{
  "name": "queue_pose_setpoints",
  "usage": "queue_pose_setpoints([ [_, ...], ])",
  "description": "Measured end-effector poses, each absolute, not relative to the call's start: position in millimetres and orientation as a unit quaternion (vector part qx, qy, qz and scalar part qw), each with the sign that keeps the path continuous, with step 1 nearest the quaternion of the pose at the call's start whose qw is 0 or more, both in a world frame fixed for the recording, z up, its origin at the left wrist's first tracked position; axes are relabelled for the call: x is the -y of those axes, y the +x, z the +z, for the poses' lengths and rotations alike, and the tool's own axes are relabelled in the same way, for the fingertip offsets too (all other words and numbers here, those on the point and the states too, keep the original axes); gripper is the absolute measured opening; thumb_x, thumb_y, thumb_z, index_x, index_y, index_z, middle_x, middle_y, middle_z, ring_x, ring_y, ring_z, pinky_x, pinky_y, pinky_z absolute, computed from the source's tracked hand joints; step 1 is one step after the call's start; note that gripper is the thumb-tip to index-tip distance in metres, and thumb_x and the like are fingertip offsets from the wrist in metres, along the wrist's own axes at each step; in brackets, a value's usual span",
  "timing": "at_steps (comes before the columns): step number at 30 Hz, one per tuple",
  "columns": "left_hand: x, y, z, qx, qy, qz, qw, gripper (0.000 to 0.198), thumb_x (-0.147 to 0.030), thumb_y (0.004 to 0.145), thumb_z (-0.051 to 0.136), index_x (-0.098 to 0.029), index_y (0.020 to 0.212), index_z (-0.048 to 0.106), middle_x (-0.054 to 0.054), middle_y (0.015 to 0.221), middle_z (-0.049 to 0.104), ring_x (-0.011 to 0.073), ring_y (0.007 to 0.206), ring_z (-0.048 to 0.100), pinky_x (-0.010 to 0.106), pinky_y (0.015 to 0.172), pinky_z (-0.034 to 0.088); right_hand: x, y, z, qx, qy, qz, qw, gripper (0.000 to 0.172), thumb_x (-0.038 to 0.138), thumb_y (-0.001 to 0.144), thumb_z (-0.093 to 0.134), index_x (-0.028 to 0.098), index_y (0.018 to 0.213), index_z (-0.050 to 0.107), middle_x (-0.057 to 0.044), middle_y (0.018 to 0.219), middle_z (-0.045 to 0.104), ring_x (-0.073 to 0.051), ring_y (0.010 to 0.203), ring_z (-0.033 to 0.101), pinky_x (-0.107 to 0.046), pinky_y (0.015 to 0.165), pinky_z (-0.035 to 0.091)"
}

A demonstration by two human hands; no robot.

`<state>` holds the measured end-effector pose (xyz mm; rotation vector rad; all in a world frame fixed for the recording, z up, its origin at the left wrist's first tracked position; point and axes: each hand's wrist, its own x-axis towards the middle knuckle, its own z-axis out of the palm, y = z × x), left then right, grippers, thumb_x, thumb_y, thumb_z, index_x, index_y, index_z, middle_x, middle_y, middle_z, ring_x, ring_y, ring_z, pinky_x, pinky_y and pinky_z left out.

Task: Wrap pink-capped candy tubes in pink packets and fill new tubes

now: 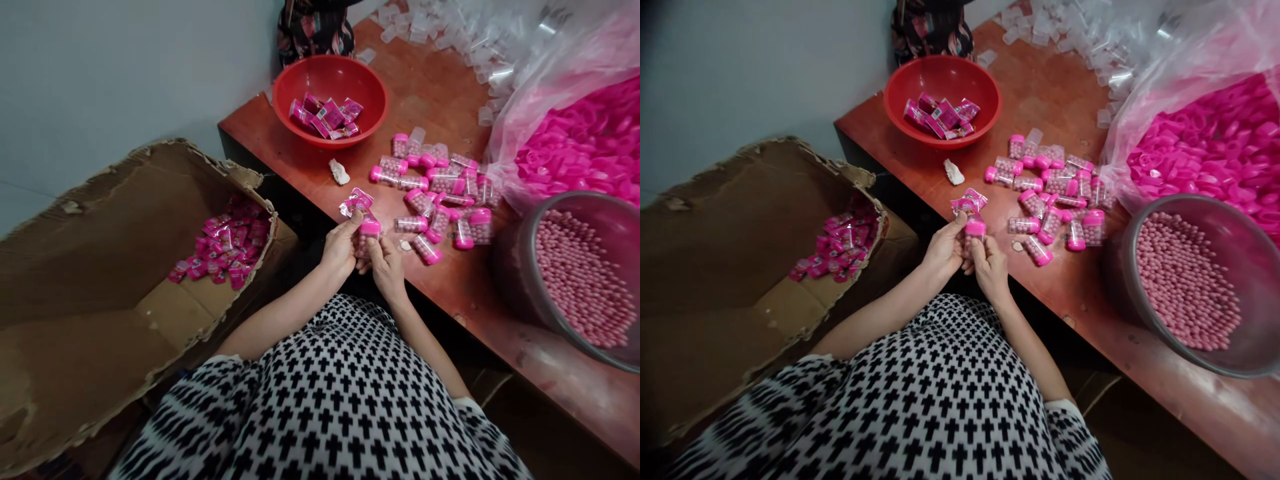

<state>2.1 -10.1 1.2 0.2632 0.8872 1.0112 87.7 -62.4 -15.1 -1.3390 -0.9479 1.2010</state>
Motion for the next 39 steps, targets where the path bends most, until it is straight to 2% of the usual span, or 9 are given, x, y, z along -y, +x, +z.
queue_pose_setpoints([
  [4, 10, 0, 2, -0.391, 0.211, 0.468, 0.764, 0.046, -0.049, 0.056, 0.082, -0.014, 0.062, 0.054, -0.005, 0.047, 0.049, 0.005, 0.036, 0.043, 0.018, 0.033, 0.031, 61, 89, -17, 0.384, -0.528, 0.531, 0.54, 0.03, 0.05, 0.085, 0.054, 0.02, 0.087, 0.054, 0.006, 0.062, 0.059, -0.006, 0.042, 0.054, -0.018, 0.038, 0.047],
  [8, 8, -1, 4, -0.375, 0.264, 0.484, 0.745, 0.042, -0.043, 0.054, 0.084, -0.013, 0.068, 0.058, -0.005, 0.05, 0.052, 0.0051, 0.037, 0.045, 0.018, 0.036, 0.034, 63, 89, -22, 0.439, -0.576, 0.426, 0.541, 0.028, 0.047, 0.089, 0.05, 0.02, 0.087, 0.054, 0.006, 0.059, 0.058, -0.007, 0.044, 0.055, -0.017, 0.042, 0.048],
  [11, 7, -2, 3, -0.38, 0.28, 0.466, 0.748, 0.042, -0.043, 0.054, 0.084, -0.013, 0.063, 0.056, -0.003, 0.05, 0.054, 0.0065, 0.04, 0.048, 0.019, 0.038, 0.036, 64, 91, -24, 0.474, -0.604, 0.365, 0.526, 0.026, 0.046, 0.089, 0.051, 0.02, 0.087, 0.055, 0.006, 0.059, 0.059, -0.006, 0.045, 0.056, -0.016, 0.043, 0.047],
  [13, 6, -4, 2, -0.386, 0.288, 0.45, 0.752, 0.043, -0.044, 0.054, 0.084, -0.013, 0.056, 0.054, -0.003, 0.048, 0.053, 0.0073, 0.039, 0.048, 0.02, 0.038, 0.037, 63, 93, -24, 0.466, -0.589, 0.389, 0.534, 0.027, 0.046, 0.088, 0.051, 0.02, 0.086, 0.055, 0.005, 0.06, 0.059, -0.006, 0.044, 0.056, -0.016, 0.042, 0.047],
  [18, -1, -11, 1, -0.39, 0.354, 0.443, 0.725, 0.04, -0.042, 0.056, 0.083, -0.011, 0.052, 0.058, 0.0, 0.048, 0.055, 0.0079, 0.041, 0.051, 0.021, 0.042, 0.041, 60, 94, -22, 0.38, -0.466, 0.579, 0.55, 0.032, 0.051, 0.087, 0.05, 0.02, 0.089, 0.054, 0.004, 0.064, 0.062, -0.007, 0.04, 0.053, -0.017, 0.035, 0.043],
  [24, 4, -11, 1, -0.362, 0.4, 0.42, 0.73, 0.039, -0.045, 0.064, 0.077, -0.011, 0.054, 0.06, 0.0, 0.047, 0.054, 0.0095, 0.039, 0.05, 0.022, 0.035, 0.038, 60, 93, -19, 0.431, -0.548, 0.434, 0.571, 0.027, 0.047, 0.087, 0.053, 0.021, 0.082, 0.054, 0.005, 0.062, 0.06, -0.005, 0.043, 0.053, -0.015, 0.04, 0.046],
  [28, 8, -9, 0, -0.371, 0.379, 0.417, 0.738, 0.041, -0.046, 0.064, 0.077, -0.012, 0.052, 0.058, 0.0, 0.046, 0.053, 0.0089, 0.035, 0.048, 0.022, 0.034, 0.036, 57, 95, -18, 0.392, -0.497, 0.522, 0.571, 0.031, 0.05, 0.087, 0.053, 0.02, 0.081, 0.055, 0.005, 0.062, 0.06, -0.006, 0.042, 0.054, -0.016, 0.036, 0.045],
  [34, 4, -10, 0, -0.395, 0.255, 0.464, 0.751, 0.036, -0.037, 0.053, 0.085, -0.009, 0.06, 0.064, 0.002, 0.058, 0.063, 0.008, 0.052, 0.057, 0.021, 0.055, 0.049, 60, 98, -22, 0.332, -0.433, 0.579, 0.605, 0.036, 0.042, 0.077, 0.069, 0.023, 0.103, 0.055, 0.003, 0.083, 0.069, -0.01, 0.065, 0.068, -0.021, 0.059, 0.058],
  [39, 14, -12, 0, -0.389, 0.267, 0.467, 0.747, 0.032, -0.034, 0.054, 0.085, -0.009, 0.064, 0.068, 0.005, 0.066, 0.067, 0.0109, 0.061, 0.062, 0.023, 0.064, 0.051, 59, 97, -24, 0.294, -0.441, 0.573, 0.625, 0.037, 0.044, 0.071, 0.074, 0.022, 0.093, 0.054, 0.003, 0.073, 0.07, -0.012, 0.061, 0.069, -0.025, 0.058, 0.061],
])
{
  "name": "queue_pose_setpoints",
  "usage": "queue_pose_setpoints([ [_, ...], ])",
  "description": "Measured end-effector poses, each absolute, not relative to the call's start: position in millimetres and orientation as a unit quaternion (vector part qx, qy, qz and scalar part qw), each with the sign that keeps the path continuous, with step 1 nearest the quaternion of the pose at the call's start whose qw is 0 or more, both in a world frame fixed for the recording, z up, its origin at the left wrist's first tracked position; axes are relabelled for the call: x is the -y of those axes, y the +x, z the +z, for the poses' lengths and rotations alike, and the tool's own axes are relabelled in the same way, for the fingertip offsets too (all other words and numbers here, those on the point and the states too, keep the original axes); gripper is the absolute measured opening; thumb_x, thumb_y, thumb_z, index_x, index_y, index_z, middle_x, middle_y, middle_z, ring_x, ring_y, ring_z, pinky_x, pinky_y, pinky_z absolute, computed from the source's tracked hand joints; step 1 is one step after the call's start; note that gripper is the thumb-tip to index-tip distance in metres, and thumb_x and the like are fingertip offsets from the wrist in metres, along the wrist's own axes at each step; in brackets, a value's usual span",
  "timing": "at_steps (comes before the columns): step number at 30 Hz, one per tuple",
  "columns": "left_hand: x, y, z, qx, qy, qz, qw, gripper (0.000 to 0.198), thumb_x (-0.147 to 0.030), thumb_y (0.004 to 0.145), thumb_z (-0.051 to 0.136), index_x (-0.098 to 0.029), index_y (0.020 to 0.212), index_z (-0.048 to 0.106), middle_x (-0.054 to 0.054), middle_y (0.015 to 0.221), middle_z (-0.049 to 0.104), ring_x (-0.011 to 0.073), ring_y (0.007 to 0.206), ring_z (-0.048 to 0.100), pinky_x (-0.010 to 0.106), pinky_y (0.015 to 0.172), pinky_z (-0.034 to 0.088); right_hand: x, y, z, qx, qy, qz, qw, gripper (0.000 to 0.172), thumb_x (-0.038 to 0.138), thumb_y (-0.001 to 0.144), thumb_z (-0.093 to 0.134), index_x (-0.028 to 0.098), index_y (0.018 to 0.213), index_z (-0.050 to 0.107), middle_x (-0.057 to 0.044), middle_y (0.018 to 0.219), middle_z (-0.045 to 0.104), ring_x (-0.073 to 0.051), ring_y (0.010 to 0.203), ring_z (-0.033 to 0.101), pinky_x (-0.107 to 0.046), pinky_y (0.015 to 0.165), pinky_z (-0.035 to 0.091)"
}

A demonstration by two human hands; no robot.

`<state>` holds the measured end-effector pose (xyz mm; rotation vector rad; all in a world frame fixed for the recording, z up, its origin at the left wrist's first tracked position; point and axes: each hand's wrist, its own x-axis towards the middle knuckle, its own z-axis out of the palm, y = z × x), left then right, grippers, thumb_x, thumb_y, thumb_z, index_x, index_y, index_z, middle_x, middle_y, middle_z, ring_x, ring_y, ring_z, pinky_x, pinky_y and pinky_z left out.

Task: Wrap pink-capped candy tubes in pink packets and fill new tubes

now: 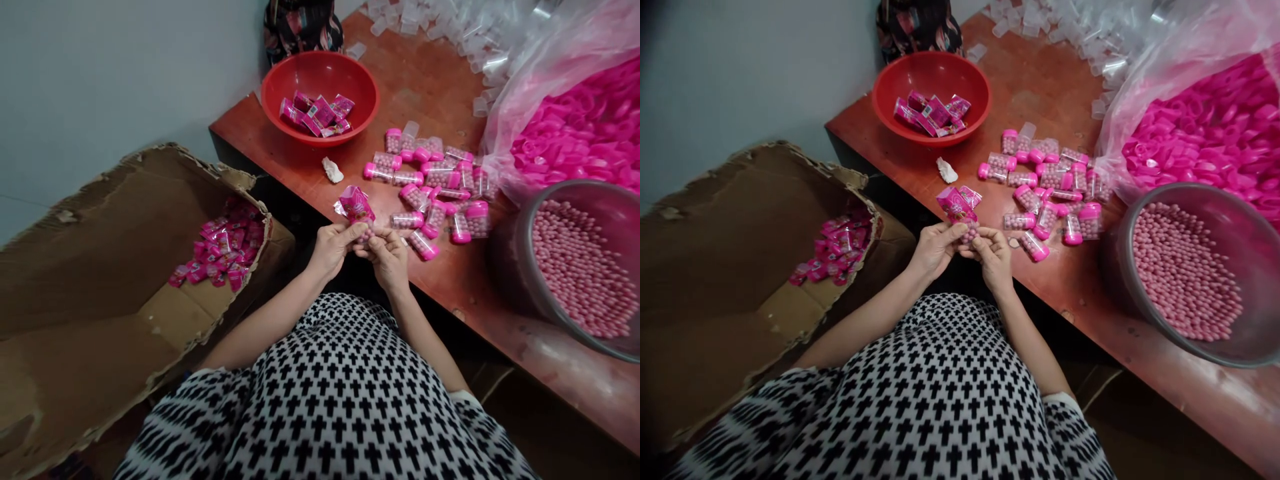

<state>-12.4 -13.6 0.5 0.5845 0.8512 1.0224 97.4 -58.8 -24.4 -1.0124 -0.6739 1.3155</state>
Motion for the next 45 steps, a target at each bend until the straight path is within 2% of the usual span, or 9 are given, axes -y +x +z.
queue_pose_setpoints([
  [8, 21, -21, 11, -0.382, 0.218, 0.494, 0.75, 0.035, -0.04, 0.058, 0.082, -0.01, 0.069, 0.066, 0.004, 0.07, 0.067, 0.0099, 0.063, 0.061, 0.024, 0.067, 0.05, 66, 85, -5, 0.318, -0.493, 0.519, 0.621, 0.031, 0.038, 0.07, 0.076, 0.019, 0.084, 0.056, 0.003, 0.069, 0.07, -0.011, 0.05, 0.066, -0.025, 0.052, 0.06],
  [15, 34, -16, 2, -0.402, 0.25, 0.475, 0.742, 0.034, -0.036, 0.057, 0.084, -0.009, 0.06, 0.064, 0.0, 0.057, 0.059, 0.0053, 0.051, 0.051, 0.019, 0.05, 0.042, 64, 86, -13, 0.299, -0.477, 0.532, 0.632, 0.034, 0.042, 0.07, 0.075, 0.02, 0.086, 0.055, 0.003, 0.068, 0.07, -0.012, 0.052, 0.067, -0.025, 0.051, 0.06],
  [19, 37, -23, 2, -0.403, 0.266, 0.468, 0.741, 0.033, -0.038, 0.06, 0.082, -0.009, 0.059, 0.065, 0.001, 0.058, 0.061, 0.0072, 0.052, 0.054, 0.021, 0.053, 0.046, 52, 81, -12, 0.309, -0.48, 0.549, 0.61, 0.036, 0.044, 0.067, 0.076, 0.02, 0.077, 0.051, 0.006, 0.058, 0.067, -0.011, 0.045, 0.064, -0.021, 0.044, 0.056],
  [23, 38, -54, 13, -0.411, 0.25, 0.542, 0.689, 0.036, -0.046, 0.062, 0.08, -0.015, 0.078, 0.069, 0.005, 0.08, 0.072, 0.0151, 0.074, 0.066, 0.027, 0.07, 0.054, 41, 71, -7, 0.341, -0.45, 0.599, 0.568, 0.038, 0.045, 0.062, 0.079, 0.02, 0.078, 0.054, 0.006, 0.058, 0.067, -0.011, 0.046, 0.064, -0.019, 0.042, 0.053],
  [28, 23, -99, 11, -0.471, 0.237, 0.67, 0.523, 0.056, -0.072, 0.077, 0.047, -0.024, 0.1, 0.065, 0.006, 0.106, 0.072, 0.0191, 0.104, 0.065, 0.032, 0.087, 0.053, 43, 77, -8, 0.355, -0.468, 0.589, 0.555, 0.033, 0.047, 0.071, 0.071, 0.019, 0.076, 0.056, 0.004, 0.063, 0.069, -0.009, 0.047, 0.063, -0.017, 0.042, 0.051],
  [32, -10, -80, -15, -0.531, 0.43, 0.573, 0.453, 0.048, -0.058, 0.08, 0.058, -0.02, 0.108, 0.066, 0.01, 0.118, 0.067, 0.0233, 0.113, 0.061, 0.04, 0.101, 0.045, 48, 90, -15, 0.348, -0.505, 0.559, 0.558, 0.03, 0.046, 0.076, 0.068, 0.018, 0.076, 0.056, 0.003, 0.063, 0.068, -0.008, 0.046, 0.062, -0.017, 0.042, 0.05],
  [35, -38, -46, -34, -0.519, 0.65, 0.438, 0.339, 0.034, -0.042, 0.08, 0.065, -0.022, 0.107, 0.069, 0.008, 0.132, 0.059, 0.0262, 0.131, 0.045, 0.047, 0.115, 0.026, 52, 95, -16, 0.355, -0.516, 0.548, 0.555, 0.029, 0.045, 0.077, 0.067, 0.018, 0.075, 0.056, 0.003, 0.063, 0.068, -0.007, 0.045, 0.061, -0.016, 0.041, 0.048],
  [38, -56, -25, -48, -0.515, 0.731, 0.36, 0.265, 0.026, -0.03, 0.079, 0.067, -0.022, 0.104, 0.07, 0.008, 0.136, 0.055, 0.0301, 0.137, 0.037, 0.052, 0.117, 0.014, 53, 98, -14, 0.368, -0.526, 0.537, 0.547, 0.029, 0.045, 0.079, 0.065, 0.018, 0.074, 0.056, 0.003, 0.064, 0.068, -0.007, 0.046, 0.06, -0.017, 0.042, 0.048],
  [45, -56, -22, -60, -0.51, 0.701, 0.427, 0.258, 0.016, -0.027, 0.085, 0.058, -0.023, 0.093, 0.072, 0.007, 0.124, 0.064, 0.0248, 0.13, 0.047, 0.051, 0.117, 0.017, 34, 104, -16, 0.386, -0.548, 0.481, 0.565, 0.028, 0.046, 0.079, 0.064, 0.019, 0.08, 0.057, 0.001, 0.072, 0.066, -0.008, 0.058, 0.061, -0.019, 0.051, 0.05],
])
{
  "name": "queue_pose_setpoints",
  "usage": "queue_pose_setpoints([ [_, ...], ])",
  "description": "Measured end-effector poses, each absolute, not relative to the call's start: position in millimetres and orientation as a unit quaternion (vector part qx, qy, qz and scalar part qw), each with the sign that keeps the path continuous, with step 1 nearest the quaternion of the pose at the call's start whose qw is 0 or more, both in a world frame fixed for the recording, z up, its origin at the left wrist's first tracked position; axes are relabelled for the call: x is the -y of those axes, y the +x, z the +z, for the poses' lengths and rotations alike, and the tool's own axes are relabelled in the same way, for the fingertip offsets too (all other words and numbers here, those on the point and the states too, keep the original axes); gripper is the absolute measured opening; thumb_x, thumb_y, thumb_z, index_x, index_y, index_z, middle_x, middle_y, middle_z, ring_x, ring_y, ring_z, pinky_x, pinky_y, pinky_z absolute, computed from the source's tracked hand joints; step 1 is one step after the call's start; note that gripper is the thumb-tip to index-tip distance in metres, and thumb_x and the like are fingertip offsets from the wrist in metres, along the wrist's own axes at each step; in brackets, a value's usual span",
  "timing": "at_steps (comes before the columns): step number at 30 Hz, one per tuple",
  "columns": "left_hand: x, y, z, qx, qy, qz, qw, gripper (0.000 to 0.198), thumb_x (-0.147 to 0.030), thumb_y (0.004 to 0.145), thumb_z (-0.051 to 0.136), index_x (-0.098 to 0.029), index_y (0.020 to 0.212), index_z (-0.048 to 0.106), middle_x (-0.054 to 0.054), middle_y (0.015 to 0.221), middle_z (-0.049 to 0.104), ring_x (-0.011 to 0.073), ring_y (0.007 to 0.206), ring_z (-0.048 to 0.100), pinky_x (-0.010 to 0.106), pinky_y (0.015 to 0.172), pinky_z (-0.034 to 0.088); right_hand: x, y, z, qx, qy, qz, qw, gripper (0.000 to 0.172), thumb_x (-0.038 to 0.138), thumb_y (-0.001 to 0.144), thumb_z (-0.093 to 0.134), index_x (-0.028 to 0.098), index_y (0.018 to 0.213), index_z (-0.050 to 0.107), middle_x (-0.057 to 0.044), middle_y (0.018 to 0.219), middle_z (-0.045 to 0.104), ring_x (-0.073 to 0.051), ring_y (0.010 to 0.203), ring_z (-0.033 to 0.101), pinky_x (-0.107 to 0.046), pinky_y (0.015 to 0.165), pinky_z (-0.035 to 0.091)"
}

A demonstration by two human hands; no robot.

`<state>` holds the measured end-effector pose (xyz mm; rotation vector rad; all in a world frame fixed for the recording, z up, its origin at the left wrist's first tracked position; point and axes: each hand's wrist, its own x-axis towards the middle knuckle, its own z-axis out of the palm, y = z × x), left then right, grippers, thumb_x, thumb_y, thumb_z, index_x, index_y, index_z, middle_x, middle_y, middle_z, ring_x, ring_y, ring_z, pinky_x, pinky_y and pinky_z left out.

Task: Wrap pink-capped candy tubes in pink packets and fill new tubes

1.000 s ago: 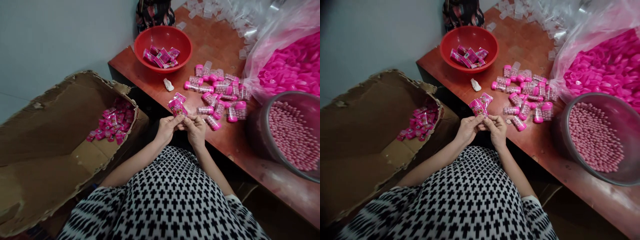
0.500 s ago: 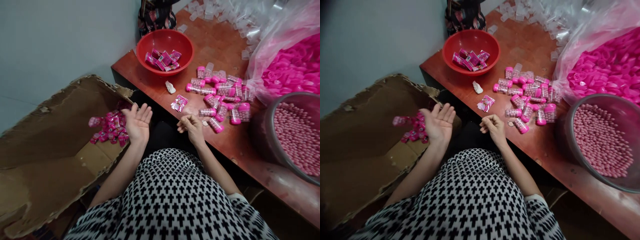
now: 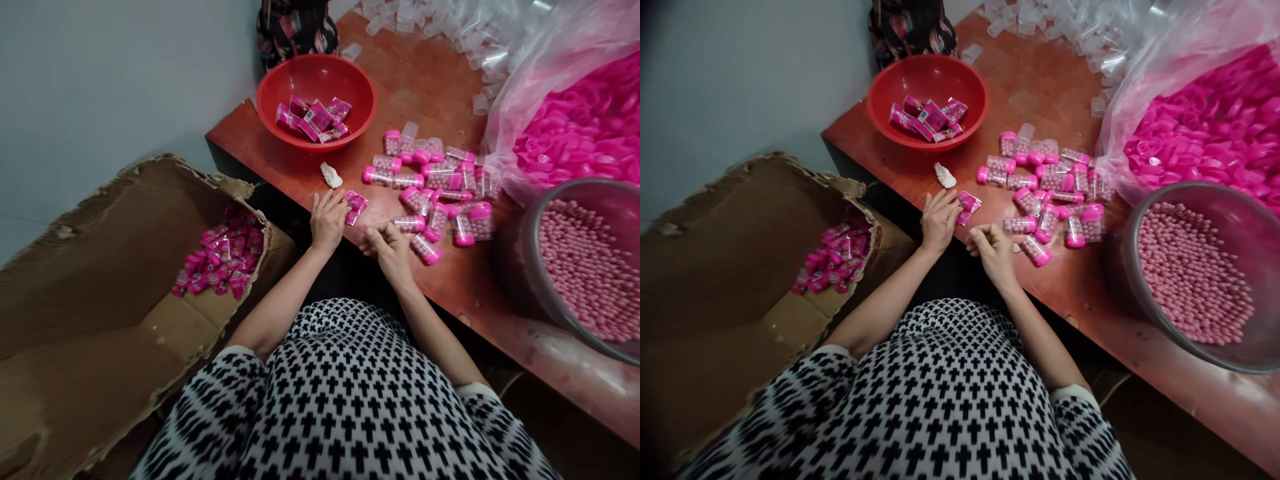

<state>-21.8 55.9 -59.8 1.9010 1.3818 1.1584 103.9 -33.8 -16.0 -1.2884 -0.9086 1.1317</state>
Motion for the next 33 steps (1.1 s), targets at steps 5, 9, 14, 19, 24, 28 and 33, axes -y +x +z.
queue_pose_setpoints([
  [5, -25, -16, -37, -0.469, 0.68, 0.466, 0.318, 0.019, -0.03, 0.084, 0.06, -0.023, 0.096, 0.072, 0.006, 0.127, 0.063, 0.0229, 0.13, 0.047, 0.044, 0.114, 0.027, 11, 101, -24, 0.368, -0.52, 0.449, 0.626, 0.043, 0.044, 0.072, 0.072, 0.024, 0.104, 0.05, 0.0, 0.095, 0.062, -0.011, 0.081, 0.062, -0.022, 0.067, 0.053],
  [9, 0, -25, -24, -0.491, 0.588, 0.474, 0.435, 0.032, -0.039, 0.078, 0.067, -0.022, 0.105, 0.071, 0.006, 0.117, 0.068, 0.0229, 0.111, 0.061, 0.038, 0.103, 0.044, 10, 103, -29, 0.369, -0.497, 0.502, 0.604, 0.039, 0.043, 0.075, 0.068, 0.023, 0.102, 0.048, 0.007, 0.07, 0.057, -0.008, 0.056, 0.053, -0.019, 0.053, 0.045],
  [14, 10, -40, -23, -0.474, 0.443, 0.365, 0.668, 0.034, -0.044, 0.065, 0.077, -0.012, 0.076, 0.074, 0.005, 0.073, 0.07, 0.0149, 0.066, 0.065, 0.029, 0.07, 0.056, 23, 115, -26, 0.487, -0.515, 0.5, 0.499, 0.039, 0.045, 0.075, 0.068, 0.022, 0.102, 0.052, 0.009, 0.059, 0.053, -0.008, 0.051, 0.049, -0.02, 0.052, 0.04],
  [19, 17, -36, -21, -0.49, 0.356, 0.368, 0.706, 0.03, -0.034, 0.056, 0.084, -0.009, 0.068, 0.072, 0.005, 0.066, 0.069, 0.0112, 0.059, 0.064, 0.024, 0.066, 0.056, 34, 139, -1, 0.523, -0.725, 0.234, 0.383, 0.034, 0.051, 0.078, 0.065, 0.018, 0.085, 0.059, -0.005, 0.068, 0.063, -0.021, 0.072, 0.062, -0.031, 0.069, 0.044],
  [24, 23, -29, -22, -0.495, 0.232, 0.403, 0.734, 0.028, -0.026, 0.052, 0.086, -0.009, 0.061, 0.066, 0.004, 0.065, 0.069, 0.0115, 0.057, 0.065, 0.022, 0.058, 0.056, 21, 157, 9, 0.458, -0.859, 0.086, 0.211, 0.053, 0.056, 0.083, 0.056, 0.007, 0.102, 0.058, -0.021, 0.085, 0.065, -0.036, 0.094, 0.062, -0.046, 0.081, 0.042],
  [28, 19, -32, -23, -0.481, 0.142, 0.443, 0.743, 0.018, -0.022, 0.068, 0.078, -0.011, 0.068, 0.064, 0.003, 0.065, 0.068, 0.01, 0.056, 0.064, 0.021, 0.056, 0.055, 9, 152, 6, 0.52, -0.849, 0.018, 0.089, 0.051, 0.046, 0.09, 0.048, 0.006, 0.121, 0.049, -0.024, 0.104, 0.063, -0.034, 0.096, 0.062, -0.045, 0.082, 0.042],
  [33, 9, -37, -18, -0.468, 0.02, 0.485, 0.738, 0.008, -0.017, 0.079, 0.068, -0.013, 0.073, 0.063, 0.001, 0.068, 0.068, 0.0102, 0.061, 0.066, 0.024, 0.068, 0.057, 6, 150, 15, 0.598, -0.799, 0.047, 0.051, 0.04, 0.039, 0.085, 0.053, 0.012, 0.115, 0.053, -0.019, 0.104, 0.066, -0.029, 0.089, 0.063, -0.037, 0.074, 0.043],
])
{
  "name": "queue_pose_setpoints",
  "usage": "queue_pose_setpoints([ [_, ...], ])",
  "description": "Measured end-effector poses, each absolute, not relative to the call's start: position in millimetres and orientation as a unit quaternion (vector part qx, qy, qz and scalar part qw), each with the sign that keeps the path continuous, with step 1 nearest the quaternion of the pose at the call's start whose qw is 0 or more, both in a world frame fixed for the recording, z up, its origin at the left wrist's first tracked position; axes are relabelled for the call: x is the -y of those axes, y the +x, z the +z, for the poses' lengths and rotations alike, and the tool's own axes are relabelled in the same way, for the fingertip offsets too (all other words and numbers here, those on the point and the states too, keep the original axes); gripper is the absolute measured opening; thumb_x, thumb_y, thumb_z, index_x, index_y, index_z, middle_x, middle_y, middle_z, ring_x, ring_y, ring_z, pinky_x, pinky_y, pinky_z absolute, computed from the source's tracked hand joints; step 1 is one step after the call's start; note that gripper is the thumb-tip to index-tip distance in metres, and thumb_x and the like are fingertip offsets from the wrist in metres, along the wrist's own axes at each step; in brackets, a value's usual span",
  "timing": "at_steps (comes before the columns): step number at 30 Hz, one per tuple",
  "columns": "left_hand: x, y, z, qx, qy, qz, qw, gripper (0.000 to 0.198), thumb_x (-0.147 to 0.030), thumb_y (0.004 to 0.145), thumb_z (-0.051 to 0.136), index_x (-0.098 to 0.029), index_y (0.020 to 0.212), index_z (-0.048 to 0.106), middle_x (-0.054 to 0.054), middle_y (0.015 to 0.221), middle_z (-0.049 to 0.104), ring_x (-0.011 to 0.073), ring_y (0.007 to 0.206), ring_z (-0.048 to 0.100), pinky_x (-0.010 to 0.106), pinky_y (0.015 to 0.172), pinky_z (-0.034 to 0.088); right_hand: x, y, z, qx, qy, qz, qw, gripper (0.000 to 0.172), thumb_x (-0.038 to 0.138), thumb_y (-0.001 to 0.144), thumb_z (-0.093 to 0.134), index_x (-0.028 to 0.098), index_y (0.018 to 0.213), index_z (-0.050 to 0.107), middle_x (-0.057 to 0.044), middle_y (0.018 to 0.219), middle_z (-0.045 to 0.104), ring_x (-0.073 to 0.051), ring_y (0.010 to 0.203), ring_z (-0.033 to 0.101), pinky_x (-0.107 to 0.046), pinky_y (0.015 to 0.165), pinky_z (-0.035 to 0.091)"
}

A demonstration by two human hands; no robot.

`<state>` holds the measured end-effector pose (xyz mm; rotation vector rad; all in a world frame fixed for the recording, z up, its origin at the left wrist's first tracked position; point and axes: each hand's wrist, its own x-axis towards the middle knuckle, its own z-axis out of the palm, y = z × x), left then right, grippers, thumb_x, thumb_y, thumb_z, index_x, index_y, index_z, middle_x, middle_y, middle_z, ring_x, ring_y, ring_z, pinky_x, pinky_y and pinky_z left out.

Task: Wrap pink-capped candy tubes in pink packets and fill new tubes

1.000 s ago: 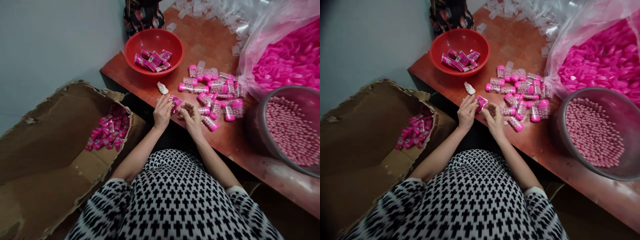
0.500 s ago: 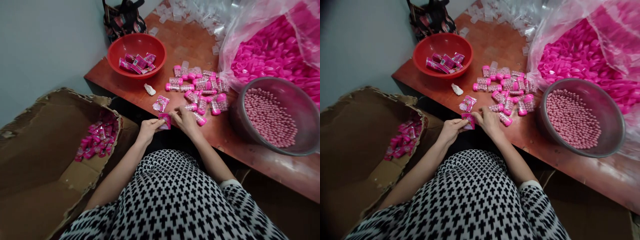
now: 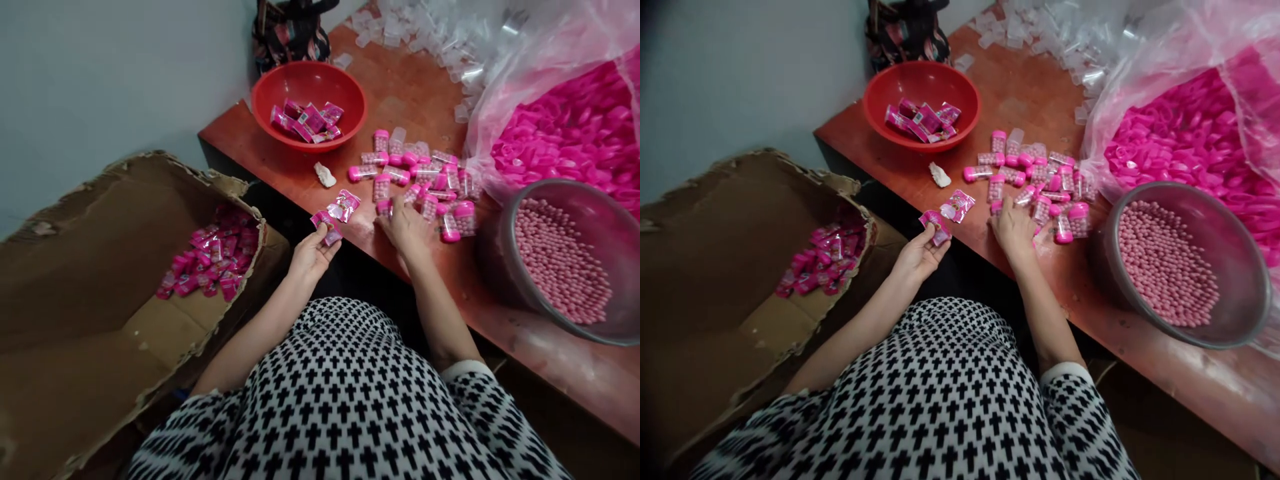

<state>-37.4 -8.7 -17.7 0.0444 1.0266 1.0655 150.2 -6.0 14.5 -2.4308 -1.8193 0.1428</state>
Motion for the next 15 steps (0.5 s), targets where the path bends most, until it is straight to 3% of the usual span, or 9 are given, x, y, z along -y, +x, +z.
queue_pose_setpoints([
  [3, 5, -35, -14, -0.459, -0.033, 0.492, 0.739, 0.006, -0.018, 0.08, 0.068, -0.014, 0.077, 0.064, 0.002, 0.071, 0.069, 0.0121, 0.066, 0.068, 0.028, 0.077, 0.056, 12, 153, 14, 0.584, -0.805, 0.047, 0.091, 0.04, 0.041, 0.084, 0.053, 0.013, 0.112, 0.056, -0.015, 0.095, 0.069, -0.029, 0.085, 0.064, -0.038, 0.073, 0.044],
  [7, 3, -29, -12, -0.437, -0.056, 0.496, 0.749, 0.009, -0.021, 0.079, 0.069, -0.014, 0.079, 0.064, 0.003, 0.074, 0.07, 0.0146, 0.071, 0.069, 0.033, 0.084, 0.055, 27, 144, 1, 0.58, -0.77, 0.094, 0.251, 0.048, 0.051, 0.086, 0.049, 0.014, 0.117, 0.055, -0.008, 0.082, 0.07, -0.022, 0.074, 0.065, -0.033, 0.07, 0.047],
  [9, 2, -27, -12, -0.432, -0.059, 0.5, 0.748, 0.01, -0.022, 0.078, 0.07, -0.015, 0.081, 0.064, 0.004, 0.076, 0.07, 0.0147, 0.075, 0.069, 0.033, 0.087, 0.054, 33, 136, -9, 0.581, -0.753, 0.104, 0.29, 0.052, 0.055, 0.086, 0.048, 0.013, 0.117, 0.056, -0.007, 0.081, 0.069, -0.02, 0.071, 0.064, -0.032, 0.067, 0.047],
  [15, 0, -26, -12, -0.435, -0.057, 0.51, 0.74, 0.008, -0.023, 0.081, 0.067, -0.016, 0.083, 0.065, 0.003, 0.077, 0.07, 0.0145, 0.075, 0.069, 0.036, 0.093, 0.05, 33, 136, -26, 0.613, -0.752, 0.028, 0.242, 0.048, 0.054, 0.089, 0.046, 0.014, 0.112, 0.061, -0.015, 0.098, 0.069, -0.027, 0.089, 0.063, -0.039, 0.073, 0.048],
])
